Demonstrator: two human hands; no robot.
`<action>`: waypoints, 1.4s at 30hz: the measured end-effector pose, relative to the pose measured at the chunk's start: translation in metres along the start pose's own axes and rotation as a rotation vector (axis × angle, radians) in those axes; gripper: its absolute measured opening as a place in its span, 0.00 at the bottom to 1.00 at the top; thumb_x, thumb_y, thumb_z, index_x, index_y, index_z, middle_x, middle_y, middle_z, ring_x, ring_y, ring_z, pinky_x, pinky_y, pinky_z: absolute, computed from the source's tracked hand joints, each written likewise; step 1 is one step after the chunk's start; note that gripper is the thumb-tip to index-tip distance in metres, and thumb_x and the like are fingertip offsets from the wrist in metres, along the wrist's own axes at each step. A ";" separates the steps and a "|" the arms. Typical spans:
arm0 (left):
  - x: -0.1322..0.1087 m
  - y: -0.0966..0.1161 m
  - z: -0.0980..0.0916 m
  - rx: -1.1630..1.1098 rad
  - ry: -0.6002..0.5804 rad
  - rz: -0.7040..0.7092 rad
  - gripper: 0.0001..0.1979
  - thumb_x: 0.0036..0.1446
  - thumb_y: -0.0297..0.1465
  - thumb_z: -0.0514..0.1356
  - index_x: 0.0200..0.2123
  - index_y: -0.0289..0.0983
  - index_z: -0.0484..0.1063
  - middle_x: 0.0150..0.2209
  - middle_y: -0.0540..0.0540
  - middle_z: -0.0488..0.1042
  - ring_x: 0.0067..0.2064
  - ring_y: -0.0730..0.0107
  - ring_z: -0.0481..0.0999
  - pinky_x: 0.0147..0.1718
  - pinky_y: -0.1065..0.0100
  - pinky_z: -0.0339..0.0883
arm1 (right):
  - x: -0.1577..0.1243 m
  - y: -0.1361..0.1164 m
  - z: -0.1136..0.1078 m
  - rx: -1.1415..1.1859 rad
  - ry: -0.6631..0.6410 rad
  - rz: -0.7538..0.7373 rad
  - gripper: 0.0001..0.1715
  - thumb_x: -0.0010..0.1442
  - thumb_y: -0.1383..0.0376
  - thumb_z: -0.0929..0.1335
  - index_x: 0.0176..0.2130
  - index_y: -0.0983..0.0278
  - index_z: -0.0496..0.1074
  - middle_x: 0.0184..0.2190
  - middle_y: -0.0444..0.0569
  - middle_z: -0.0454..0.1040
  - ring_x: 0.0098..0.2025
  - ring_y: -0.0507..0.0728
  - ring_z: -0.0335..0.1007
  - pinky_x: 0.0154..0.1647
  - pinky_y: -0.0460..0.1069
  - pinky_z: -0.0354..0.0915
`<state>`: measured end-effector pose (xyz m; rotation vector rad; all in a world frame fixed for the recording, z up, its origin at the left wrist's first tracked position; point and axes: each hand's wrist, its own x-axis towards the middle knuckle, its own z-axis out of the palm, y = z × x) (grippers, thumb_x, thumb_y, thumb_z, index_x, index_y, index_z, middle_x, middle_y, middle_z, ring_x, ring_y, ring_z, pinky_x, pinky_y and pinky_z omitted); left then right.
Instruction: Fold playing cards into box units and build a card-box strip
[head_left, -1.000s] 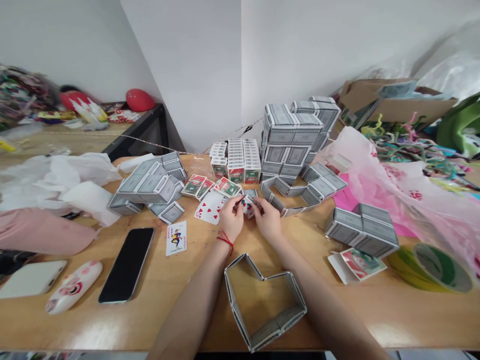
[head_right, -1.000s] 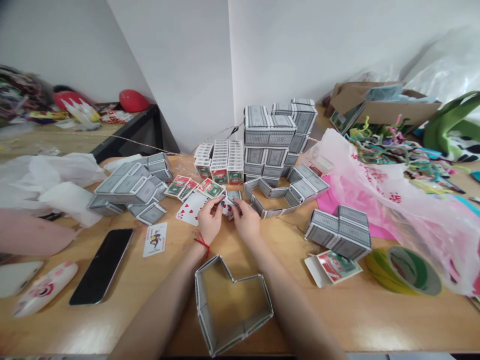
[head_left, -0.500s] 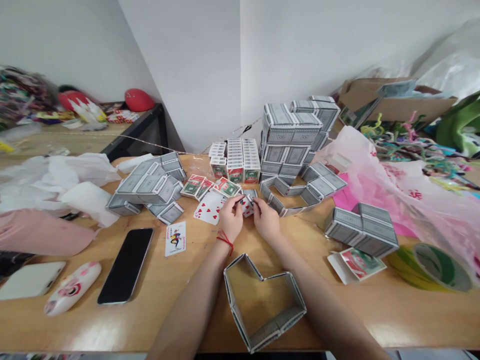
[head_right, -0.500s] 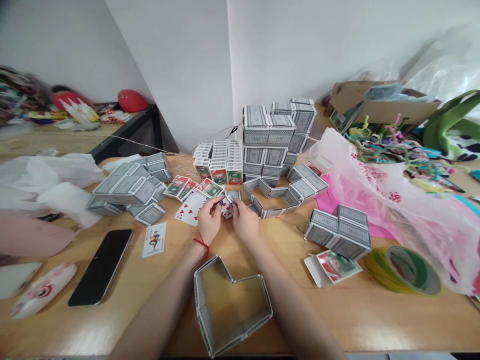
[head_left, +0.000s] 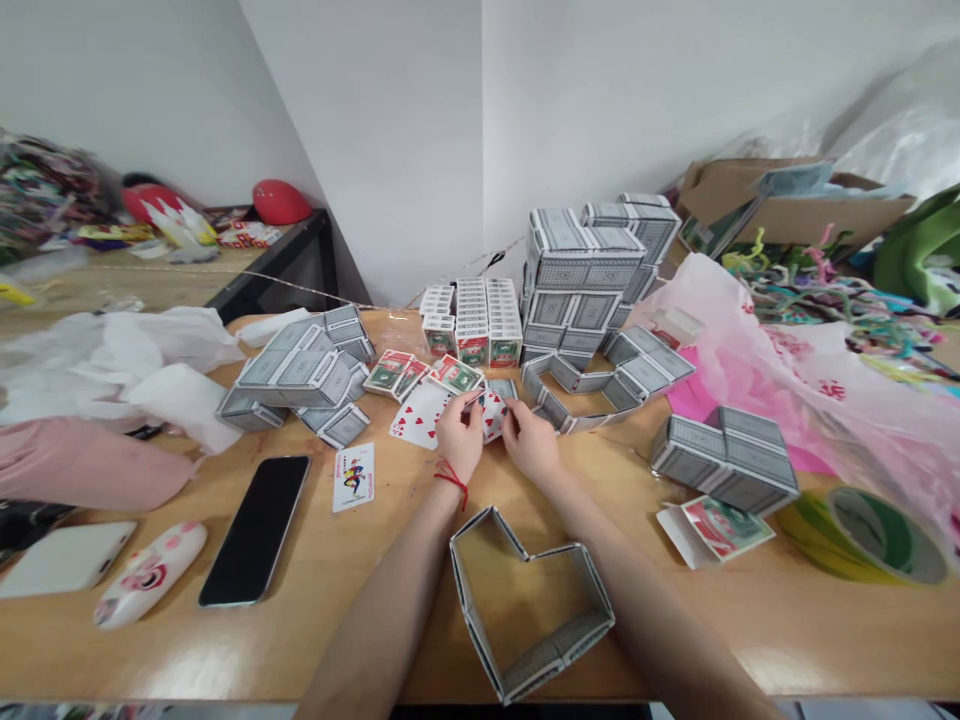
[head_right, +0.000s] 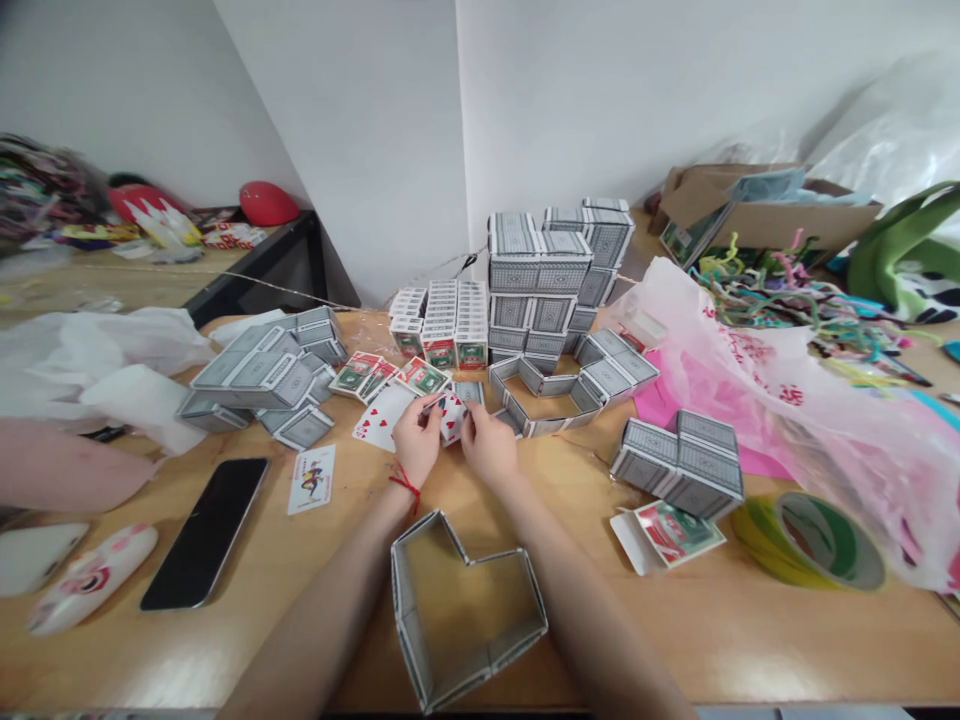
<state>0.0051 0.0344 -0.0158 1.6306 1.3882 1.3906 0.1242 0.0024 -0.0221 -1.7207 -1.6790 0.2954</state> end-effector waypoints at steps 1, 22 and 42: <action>0.000 0.001 0.000 -0.030 -0.008 -0.021 0.10 0.52 0.28 0.55 0.38 0.37 0.72 0.39 0.43 0.75 0.41 0.66 0.72 0.42 0.66 0.64 | 0.000 0.001 0.000 0.032 0.002 0.007 0.17 0.59 0.64 0.58 0.45 0.64 0.67 0.31 0.52 0.76 0.29 0.57 0.71 0.30 0.48 0.62; 0.009 0.003 -0.011 -1.073 -0.627 -0.818 0.11 0.52 0.35 0.58 0.37 0.35 0.68 0.34 0.44 0.74 0.36 0.68 0.74 0.39 0.62 0.70 | 0.005 0.000 -0.004 0.425 0.181 0.087 0.12 0.58 0.61 0.58 0.35 0.63 0.66 0.27 0.46 0.69 0.28 0.53 0.63 0.31 0.47 0.60; 0.008 0.004 -0.012 -1.009 -0.779 -0.807 0.12 0.54 0.35 0.57 0.38 0.33 0.70 0.36 0.40 0.75 0.41 0.63 0.74 0.43 0.57 0.67 | 0.011 0.005 -0.006 0.495 0.244 0.179 0.12 0.57 0.59 0.60 0.32 0.64 0.67 0.26 0.46 0.69 0.29 0.53 0.63 0.33 0.48 0.61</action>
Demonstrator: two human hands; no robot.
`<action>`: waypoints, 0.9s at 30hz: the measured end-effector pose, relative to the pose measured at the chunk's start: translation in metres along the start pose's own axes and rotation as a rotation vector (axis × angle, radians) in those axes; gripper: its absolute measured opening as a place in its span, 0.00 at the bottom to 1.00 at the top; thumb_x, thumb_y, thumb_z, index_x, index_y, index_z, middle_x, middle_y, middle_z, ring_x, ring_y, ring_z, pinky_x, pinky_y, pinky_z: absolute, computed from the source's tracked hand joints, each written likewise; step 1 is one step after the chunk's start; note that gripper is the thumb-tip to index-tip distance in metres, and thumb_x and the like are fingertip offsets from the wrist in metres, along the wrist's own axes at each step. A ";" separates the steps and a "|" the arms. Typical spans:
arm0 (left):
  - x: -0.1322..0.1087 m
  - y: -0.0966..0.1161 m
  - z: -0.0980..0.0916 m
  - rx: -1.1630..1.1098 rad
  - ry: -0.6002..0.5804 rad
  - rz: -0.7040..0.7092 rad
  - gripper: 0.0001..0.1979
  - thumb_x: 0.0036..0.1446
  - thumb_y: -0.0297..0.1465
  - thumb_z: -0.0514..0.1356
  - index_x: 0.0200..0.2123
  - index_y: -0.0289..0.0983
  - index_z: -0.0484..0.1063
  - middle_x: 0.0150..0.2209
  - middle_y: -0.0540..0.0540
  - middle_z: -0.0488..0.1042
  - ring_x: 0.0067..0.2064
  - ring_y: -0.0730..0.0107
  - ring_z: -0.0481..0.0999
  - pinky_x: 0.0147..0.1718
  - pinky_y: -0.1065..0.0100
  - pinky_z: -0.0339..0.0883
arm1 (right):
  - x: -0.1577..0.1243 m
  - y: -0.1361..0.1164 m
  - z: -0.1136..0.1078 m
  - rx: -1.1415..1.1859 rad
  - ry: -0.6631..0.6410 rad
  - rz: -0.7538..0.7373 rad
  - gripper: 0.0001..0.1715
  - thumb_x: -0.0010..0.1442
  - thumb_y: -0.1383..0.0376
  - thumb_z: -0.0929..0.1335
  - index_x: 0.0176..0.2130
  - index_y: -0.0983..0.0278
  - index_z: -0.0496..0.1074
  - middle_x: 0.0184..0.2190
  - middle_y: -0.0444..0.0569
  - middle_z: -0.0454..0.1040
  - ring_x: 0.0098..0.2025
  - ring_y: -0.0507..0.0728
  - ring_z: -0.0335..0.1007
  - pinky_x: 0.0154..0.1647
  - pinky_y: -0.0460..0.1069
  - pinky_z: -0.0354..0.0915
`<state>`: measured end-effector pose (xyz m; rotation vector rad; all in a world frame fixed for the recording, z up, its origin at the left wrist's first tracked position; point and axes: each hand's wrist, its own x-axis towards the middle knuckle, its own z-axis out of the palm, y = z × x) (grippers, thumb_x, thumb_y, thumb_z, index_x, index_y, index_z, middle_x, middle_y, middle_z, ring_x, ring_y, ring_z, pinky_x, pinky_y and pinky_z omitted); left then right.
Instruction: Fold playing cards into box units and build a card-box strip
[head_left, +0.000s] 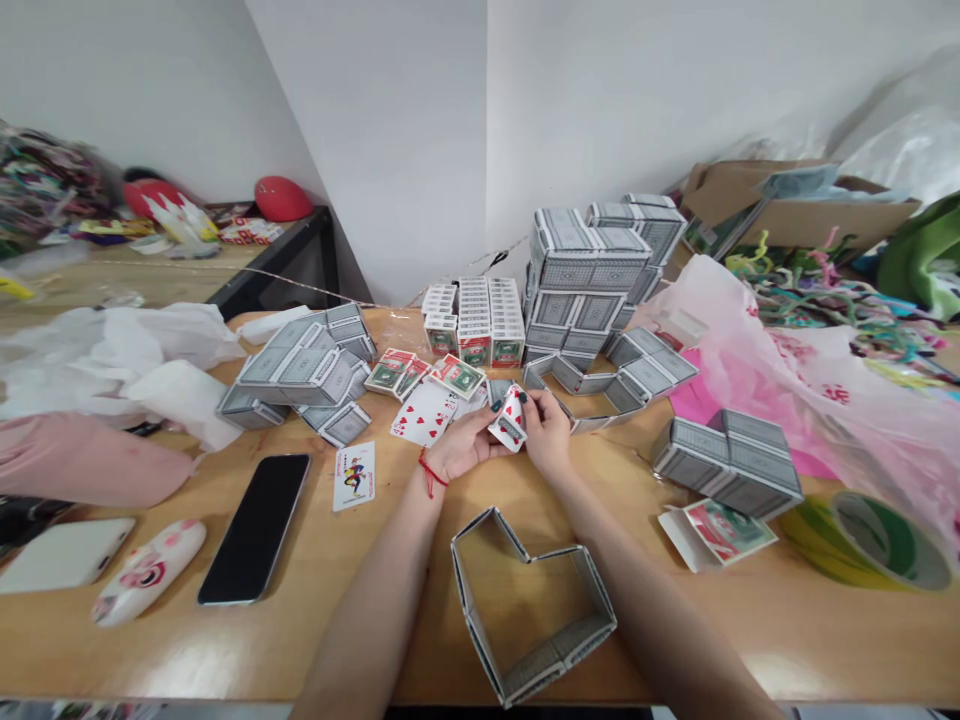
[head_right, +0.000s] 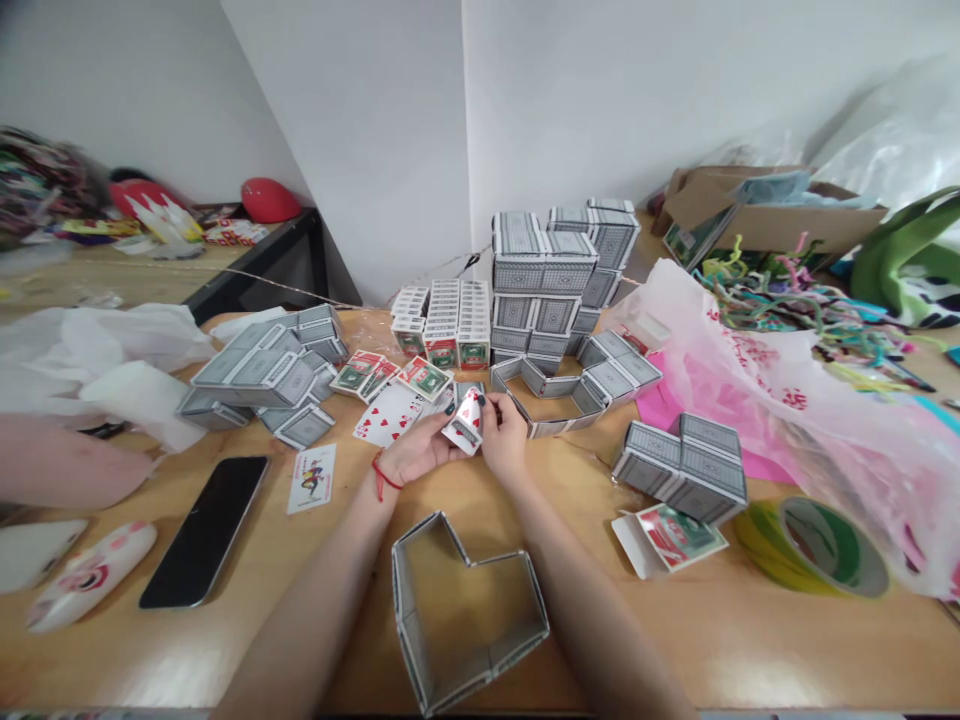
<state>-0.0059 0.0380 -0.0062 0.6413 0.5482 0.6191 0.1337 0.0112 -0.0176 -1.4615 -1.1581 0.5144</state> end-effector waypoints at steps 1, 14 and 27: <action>-0.001 0.000 0.000 -0.001 -0.013 0.002 0.13 0.54 0.36 0.57 0.39 0.34 0.70 0.36 0.40 0.75 0.41 0.63 0.74 0.44 0.57 0.67 | 0.000 0.001 0.000 0.001 0.007 0.004 0.12 0.56 0.59 0.60 0.31 0.64 0.67 0.26 0.45 0.69 0.29 0.53 0.63 0.33 0.47 0.60; -0.009 0.003 0.002 0.025 -0.138 -0.038 0.14 0.53 0.34 0.58 0.43 0.35 0.68 0.38 0.41 0.74 0.43 0.62 0.74 0.44 0.56 0.67 | 0.005 0.008 0.001 0.074 0.038 0.081 0.14 0.56 0.57 0.60 0.32 0.64 0.66 0.26 0.45 0.68 0.28 0.52 0.62 0.31 0.47 0.60; -0.011 0.003 -0.006 0.081 -0.140 -0.015 0.19 0.49 0.30 0.62 0.46 0.37 0.66 0.41 0.41 0.73 0.44 0.62 0.74 0.46 0.57 0.66 | 0.006 0.008 0.001 0.158 0.034 0.125 0.16 0.55 0.54 0.61 0.33 0.64 0.67 0.26 0.45 0.69 0.27 0.51 0.62 0.30 0.47 0.62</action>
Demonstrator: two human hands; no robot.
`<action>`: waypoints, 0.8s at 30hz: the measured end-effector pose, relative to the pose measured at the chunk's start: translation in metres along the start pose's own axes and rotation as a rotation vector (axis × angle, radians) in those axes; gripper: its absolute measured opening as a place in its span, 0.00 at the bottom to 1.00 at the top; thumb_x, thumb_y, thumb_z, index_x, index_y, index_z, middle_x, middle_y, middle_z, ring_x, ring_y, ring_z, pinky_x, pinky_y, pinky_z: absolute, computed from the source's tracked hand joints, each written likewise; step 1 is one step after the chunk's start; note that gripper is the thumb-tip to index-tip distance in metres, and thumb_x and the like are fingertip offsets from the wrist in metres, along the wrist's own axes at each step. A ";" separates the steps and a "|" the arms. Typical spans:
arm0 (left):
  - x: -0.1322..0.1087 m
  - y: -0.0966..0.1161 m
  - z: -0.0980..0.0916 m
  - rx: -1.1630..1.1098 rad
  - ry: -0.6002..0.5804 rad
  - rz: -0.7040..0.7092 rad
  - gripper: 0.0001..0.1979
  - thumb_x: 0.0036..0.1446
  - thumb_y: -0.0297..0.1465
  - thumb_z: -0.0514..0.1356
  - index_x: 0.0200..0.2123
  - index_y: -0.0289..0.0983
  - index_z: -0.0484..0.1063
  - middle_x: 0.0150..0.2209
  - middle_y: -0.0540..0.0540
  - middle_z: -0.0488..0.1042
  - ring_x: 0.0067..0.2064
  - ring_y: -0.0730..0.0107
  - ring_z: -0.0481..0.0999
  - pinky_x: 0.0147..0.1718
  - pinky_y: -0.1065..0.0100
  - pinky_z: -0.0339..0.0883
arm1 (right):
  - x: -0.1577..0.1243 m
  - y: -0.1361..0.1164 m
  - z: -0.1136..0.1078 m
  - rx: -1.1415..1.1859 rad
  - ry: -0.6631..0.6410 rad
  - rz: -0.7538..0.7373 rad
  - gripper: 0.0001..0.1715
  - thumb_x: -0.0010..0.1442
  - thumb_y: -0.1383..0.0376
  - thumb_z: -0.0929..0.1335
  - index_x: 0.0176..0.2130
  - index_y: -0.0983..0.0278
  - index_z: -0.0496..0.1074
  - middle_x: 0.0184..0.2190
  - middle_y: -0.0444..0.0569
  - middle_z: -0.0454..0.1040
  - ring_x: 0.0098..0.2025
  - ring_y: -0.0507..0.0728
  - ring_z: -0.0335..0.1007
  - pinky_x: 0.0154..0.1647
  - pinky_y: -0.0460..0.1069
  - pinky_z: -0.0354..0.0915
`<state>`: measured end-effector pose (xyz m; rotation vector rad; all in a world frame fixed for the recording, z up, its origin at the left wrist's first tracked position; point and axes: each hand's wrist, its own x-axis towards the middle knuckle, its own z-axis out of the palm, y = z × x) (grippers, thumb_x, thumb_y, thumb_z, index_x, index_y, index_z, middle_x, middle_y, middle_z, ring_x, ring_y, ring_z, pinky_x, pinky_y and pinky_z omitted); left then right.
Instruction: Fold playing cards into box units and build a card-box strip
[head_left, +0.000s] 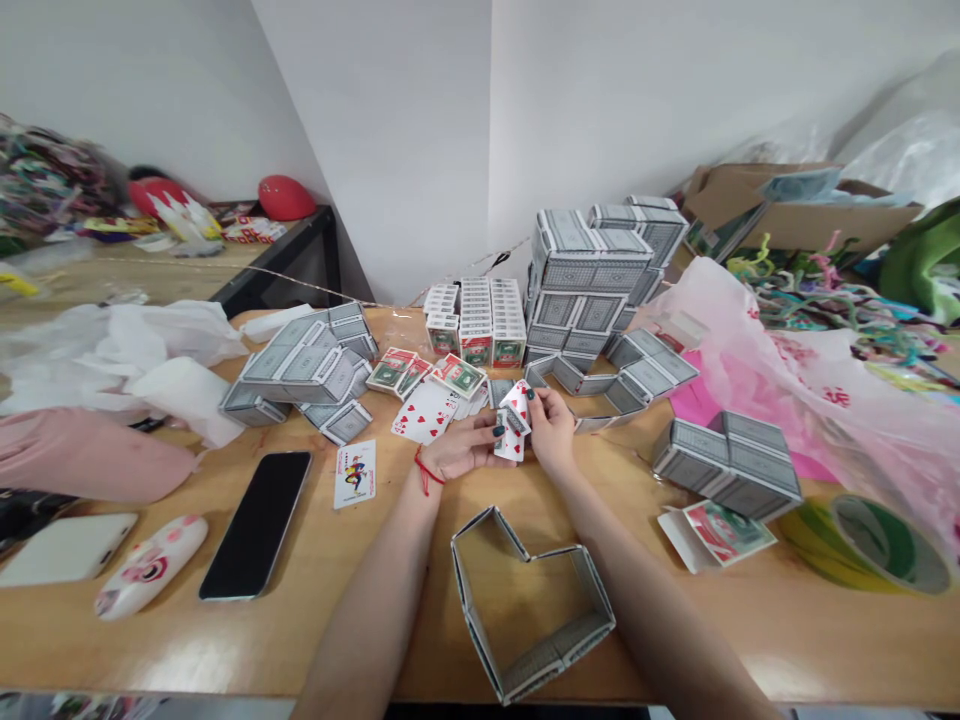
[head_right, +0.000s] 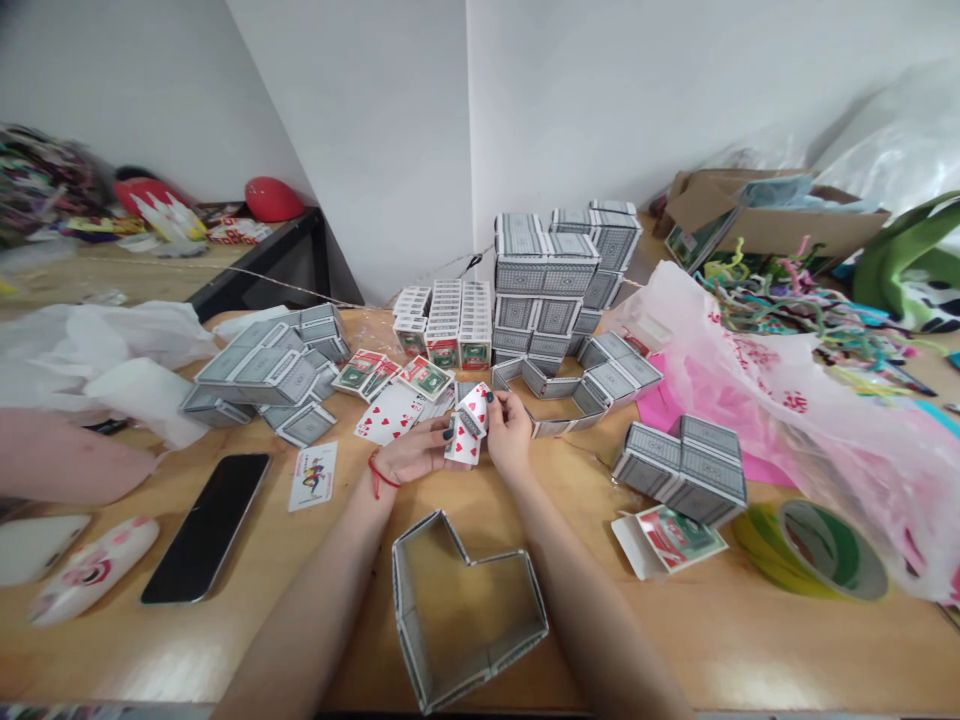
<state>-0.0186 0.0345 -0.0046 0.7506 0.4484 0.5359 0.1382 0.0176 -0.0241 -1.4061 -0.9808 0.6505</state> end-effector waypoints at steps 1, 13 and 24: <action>0.000 0.001 0.001 -0.011 0.020 0.018 0.19 0.49 0.30 0.62 0.46 0.37 0.66 0.41 0.41 0.73 0.44 0.62 0.73 0.46 0.57 0.67 | 0.000 -0.001 0.000 0.022 -0.025 0.010 0.17 0.55 0.54 0.62 0.34 0.64 0.67 0.26 0.45 0.69 0.26 0.51 0.62 0.28 0.47 0.62; 0.008 0.005 0.001 -0.132 0.279 0.252 0.17 0.51 0.29 0.59 0.46 0.41 0.66 0.39 0.48 0.72 0.38 0.71 0.73 0.41 0.61 0.70 | -0.002 -0.003 0.004 0.123 -0.042 0.032 0.18 0.52 0.54 0.64 0.37 0.65 0.67 0.29 0.48 0.72 0.28 0.53 0.67 0.28 0.48 0.65; 0.004 0.007 0.006 -0.154 0.276 0.267 0.16 0.52 0.28 0.57 0.46 0.39 0.67 0.39 0.47 0.73 0.39 0.70 0.73 0.43 0.59 0.70 | -0.005 -0.007 0.002 0.083 -0.132 0.058 0.16 0.53 0.53 0.63 0.35 0.63 0.64 0.21 0.41 0.65 0.19 0.49 0.59 0.18 0.45 0.59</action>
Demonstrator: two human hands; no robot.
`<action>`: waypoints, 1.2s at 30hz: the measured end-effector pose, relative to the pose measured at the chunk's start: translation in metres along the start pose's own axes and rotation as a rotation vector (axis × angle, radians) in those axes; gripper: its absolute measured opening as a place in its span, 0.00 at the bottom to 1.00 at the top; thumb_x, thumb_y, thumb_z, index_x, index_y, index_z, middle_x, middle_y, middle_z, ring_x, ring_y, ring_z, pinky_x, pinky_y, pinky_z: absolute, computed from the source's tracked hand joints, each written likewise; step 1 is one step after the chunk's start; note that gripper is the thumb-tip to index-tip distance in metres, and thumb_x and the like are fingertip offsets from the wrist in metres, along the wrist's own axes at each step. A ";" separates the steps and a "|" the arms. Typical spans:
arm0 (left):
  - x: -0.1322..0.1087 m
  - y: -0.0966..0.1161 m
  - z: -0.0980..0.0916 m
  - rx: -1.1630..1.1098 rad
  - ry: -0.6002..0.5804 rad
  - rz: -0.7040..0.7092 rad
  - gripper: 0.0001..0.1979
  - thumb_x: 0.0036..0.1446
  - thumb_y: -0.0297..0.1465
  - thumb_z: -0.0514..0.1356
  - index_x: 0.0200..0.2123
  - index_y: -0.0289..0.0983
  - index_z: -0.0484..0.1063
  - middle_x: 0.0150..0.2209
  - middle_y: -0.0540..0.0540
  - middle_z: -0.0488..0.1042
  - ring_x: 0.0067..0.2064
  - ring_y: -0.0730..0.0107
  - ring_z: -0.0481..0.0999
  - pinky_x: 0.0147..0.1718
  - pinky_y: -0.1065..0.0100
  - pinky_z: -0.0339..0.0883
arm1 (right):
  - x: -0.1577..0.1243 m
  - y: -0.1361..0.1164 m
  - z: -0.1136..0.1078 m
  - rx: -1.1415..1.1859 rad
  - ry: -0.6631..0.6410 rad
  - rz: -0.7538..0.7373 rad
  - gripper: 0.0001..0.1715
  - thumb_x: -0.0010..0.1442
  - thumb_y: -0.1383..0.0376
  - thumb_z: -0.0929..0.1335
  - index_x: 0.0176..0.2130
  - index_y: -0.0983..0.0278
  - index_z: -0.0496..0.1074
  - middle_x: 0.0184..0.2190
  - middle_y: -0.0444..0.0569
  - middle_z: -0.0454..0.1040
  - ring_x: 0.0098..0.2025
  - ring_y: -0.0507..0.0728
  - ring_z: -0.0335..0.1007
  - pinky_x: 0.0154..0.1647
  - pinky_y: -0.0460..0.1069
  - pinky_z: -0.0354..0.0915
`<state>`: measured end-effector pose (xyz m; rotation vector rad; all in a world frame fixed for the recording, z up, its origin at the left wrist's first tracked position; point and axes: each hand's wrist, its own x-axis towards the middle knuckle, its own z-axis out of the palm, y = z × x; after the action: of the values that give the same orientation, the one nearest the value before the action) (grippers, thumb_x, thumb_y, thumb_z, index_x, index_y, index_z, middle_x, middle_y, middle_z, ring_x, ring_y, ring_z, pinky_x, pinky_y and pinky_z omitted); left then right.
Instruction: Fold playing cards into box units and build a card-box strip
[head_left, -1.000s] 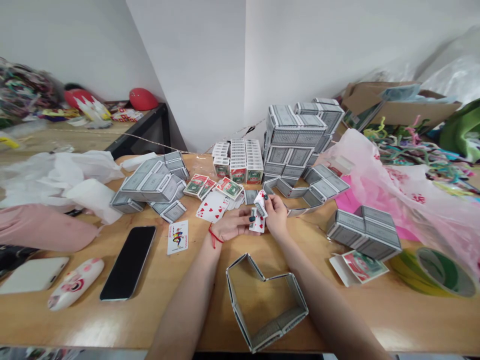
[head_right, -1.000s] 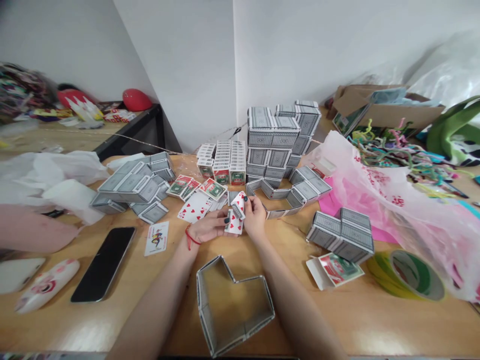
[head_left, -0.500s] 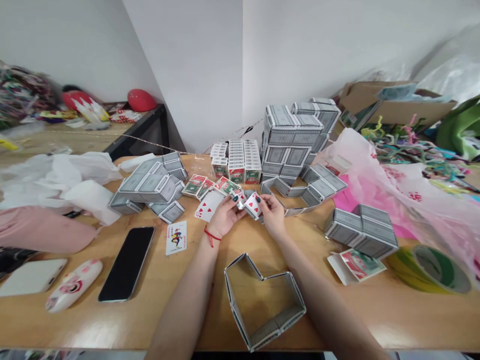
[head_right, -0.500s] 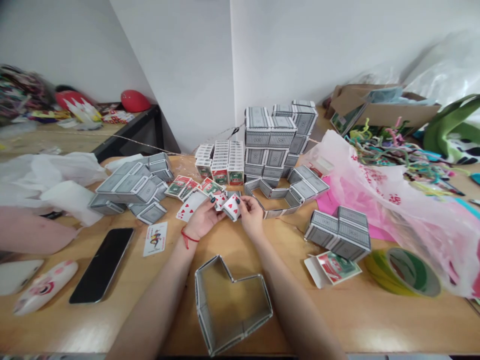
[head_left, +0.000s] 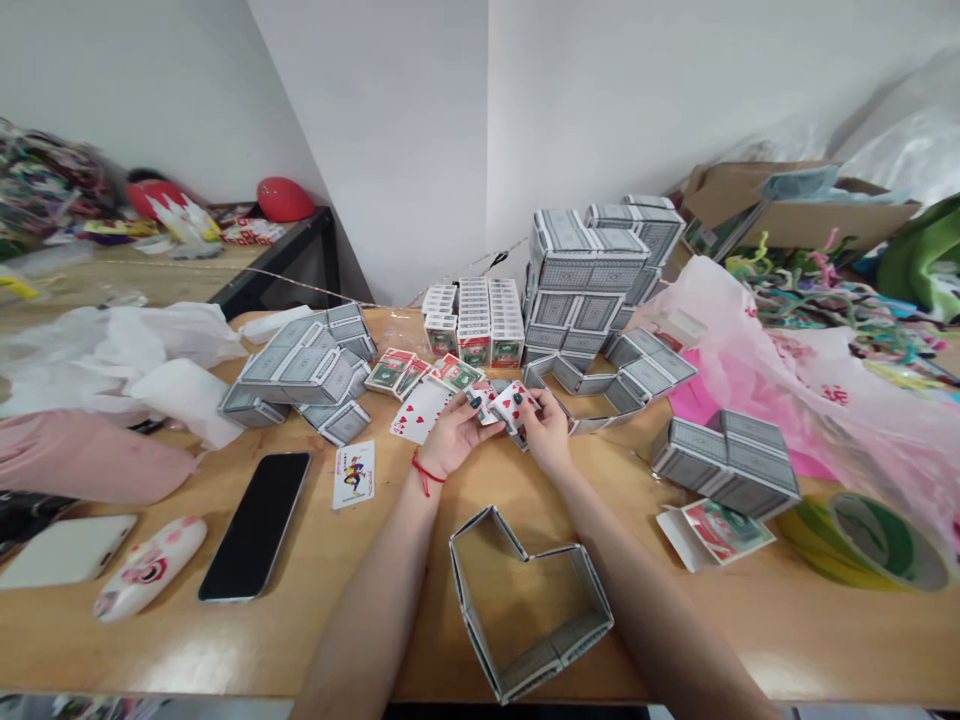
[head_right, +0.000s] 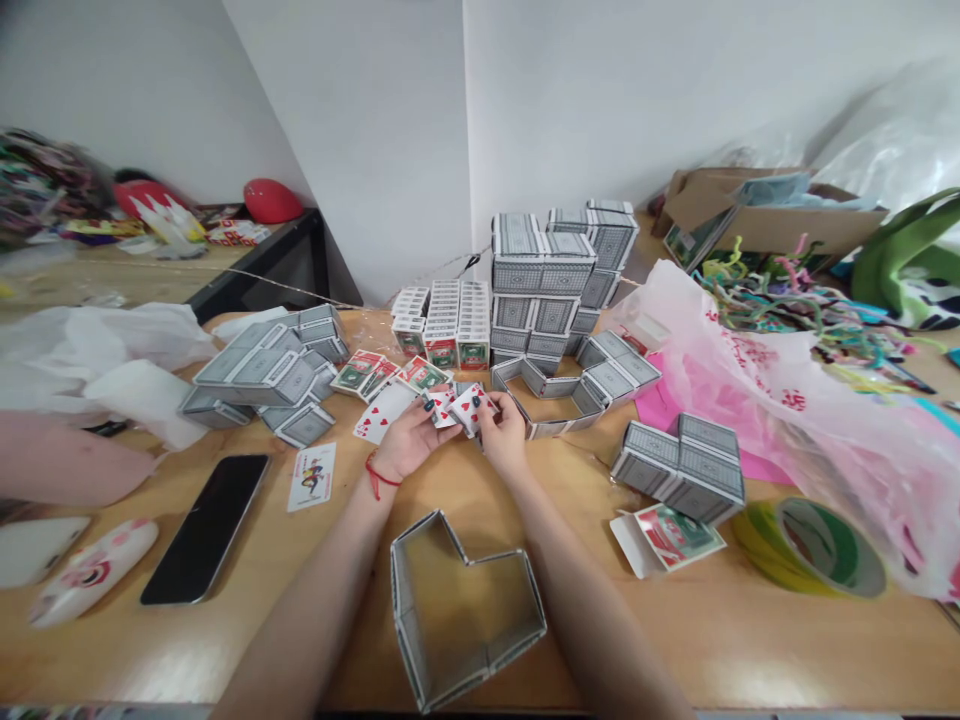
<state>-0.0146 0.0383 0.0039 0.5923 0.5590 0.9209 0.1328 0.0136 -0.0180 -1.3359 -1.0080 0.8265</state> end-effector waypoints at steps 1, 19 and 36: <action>0.000 0.000 0.000 -0.002 0.002 0.003 0.16 0.52 0.28 0.57 0.46 0.39 0.66 0.39 0.47 0.73 0.39 0.70 0.73 0.45 0.58 0.69 | -0.001 0.000 0.000 0.015 -0.004 0.010 0.16 0.53 0.53 0.64 0.35 0.63 0.63 0.20 0.39 0.63 0.17 0.48 0.57 0.17 0.44 0.57; 0.005 -0.005 0.001 0.066 0.014 0.186 0.22 0.45 0.25 0.63 0.46 0.41 0.66 0.38 0.50 0.71 0.39 0.71 0.72 0.44 0.61 0.69 | -0.005 -0.003 -0.002 0.274 -0.237 0.138 0.26 0.51 0.44 0.63 0.33 0.64 0.69 0.27 0.49 0.72 0.27 0.57 0.70 0.22 0.51 0.69; 0.008 -0.012 -0.002 0.616 0.074 0.577 0.30 0.44 0.31 0.65 0.51 0.40 0.61 0.49 0.42 0.67 0.49 0.64 0.69 0.46 0.63 0.66 | -0.008 -0.006 -0.002 0.077 -0.332 -0.040 0.27 0.58 0.48 0.58 0.43 0.64 0.70 0.24 0.45 0.69 0.24 0.52 0.62 0.25 0.47 0.61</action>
<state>-0.0051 0.0392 -0.0072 1.3250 0.7620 1.3224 0.1306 0.0049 -0.0129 -1.1303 -1.2432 1.0688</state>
